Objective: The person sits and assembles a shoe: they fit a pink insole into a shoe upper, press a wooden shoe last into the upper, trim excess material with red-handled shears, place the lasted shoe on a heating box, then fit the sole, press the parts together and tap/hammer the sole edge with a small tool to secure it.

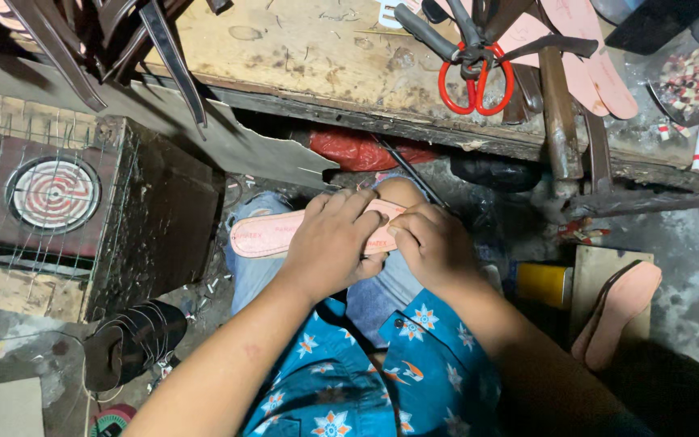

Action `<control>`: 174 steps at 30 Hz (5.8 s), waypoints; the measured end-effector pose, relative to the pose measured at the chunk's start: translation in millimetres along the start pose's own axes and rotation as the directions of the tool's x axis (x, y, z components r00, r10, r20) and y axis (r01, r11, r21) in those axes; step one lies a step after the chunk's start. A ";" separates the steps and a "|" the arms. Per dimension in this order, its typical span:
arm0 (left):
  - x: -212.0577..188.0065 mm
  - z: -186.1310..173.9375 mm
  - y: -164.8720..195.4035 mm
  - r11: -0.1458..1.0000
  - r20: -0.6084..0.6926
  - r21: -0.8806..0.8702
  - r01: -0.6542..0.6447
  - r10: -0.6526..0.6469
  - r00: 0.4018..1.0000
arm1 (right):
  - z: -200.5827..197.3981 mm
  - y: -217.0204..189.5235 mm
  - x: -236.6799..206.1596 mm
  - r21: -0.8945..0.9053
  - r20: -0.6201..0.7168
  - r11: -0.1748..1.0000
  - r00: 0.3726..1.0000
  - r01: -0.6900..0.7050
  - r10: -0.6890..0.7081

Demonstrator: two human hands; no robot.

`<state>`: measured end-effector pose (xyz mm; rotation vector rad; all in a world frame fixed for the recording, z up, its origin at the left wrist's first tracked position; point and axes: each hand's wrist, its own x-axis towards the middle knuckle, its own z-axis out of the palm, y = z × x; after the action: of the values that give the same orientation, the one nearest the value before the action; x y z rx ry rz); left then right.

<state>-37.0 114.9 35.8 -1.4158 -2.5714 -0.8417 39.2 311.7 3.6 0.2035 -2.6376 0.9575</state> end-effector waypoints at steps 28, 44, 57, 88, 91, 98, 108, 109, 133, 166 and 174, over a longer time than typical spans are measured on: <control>0.5 -1.3 1.8 1.000 -0.001 0.019 -0.010 0.010 1.000 | -5.6 -0.3 -3.9 0.162 0.011 0.985 0.998 -0.063 0.062; 1.9 -9.8 3.9 1.000 0.011 -0.009 0.002 -0.002 1.000 | -12.6 18.5 17.9 0.164 0.325 0.934 0.911 -0.318 0.253; 4.7 -10.8 2.2 1.000 -0.009 0.012 -0.011 0.011 1.000 | -16.6 18.1 30.3 -0.023 0.436 0.967 0.868 -0.252 0.237; -3.1 -13.6 -1.1 0.998 -0.001 -0.050 -0.041 0.041 0.999 | -7.3 13.3 10.8 -0.070 0.330 0.990 0.933 -0.124 0.141; -4.6 -9.1 -2.4 0.998 0.004 -0.059 -0.034 0.034 0.999 | -13.1 8.1 8.2 -0.049 0.288 0.994 0.952 -0.097 0.107; -5.1 -10.4 -1.2 0.997 -0.013 -0.067 -0.036 0.035 0.999 | -21.3 -7.9 11.0 -0.005 0.320 0.972 0.921 -0.235 0.224; -2.3 -18.8 2.0 0.996 -0.009 -0.091 -0.005 0.004 1.000 | -5.4 1.5 17.0 0.020 0.147 0.980 0.970 -0.199 0.194; -1.5 -19.1 1.9 0.996 -0.001 -0.086 -0.002 0.001 1.000 | -7.1 2.8 23.4 -0.015 0.160 0.977 0.964 -0.215 0.214; 2.9 -19.4 -11.7 0.988 -0.035 -0.145 0.043 -0.048 0.998 | 46.7 94.3 307.3 -0.250 -0.239 0.967 0.965 0.042 -0.104; -3.7 -3.8 -5.1 1.000 -0.020 -0.015 -0.010 0.010 1.000 | -11.6 23.3 -6.7 0.224 0.194 0.848 0.874 -0.481 0.445; -7.8 -1.5 4.3 1.000 -0.015 0.001 0.003 -0.003 1.000 | -12.1 9.8 -10.6 0.294 0.115 0.935 0.979 -0.197 0.170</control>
<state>-29.4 110.0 36.3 -1.4000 -2.5632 -0.8488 49.8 327.3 2.7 0.0715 -2.6089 1.4505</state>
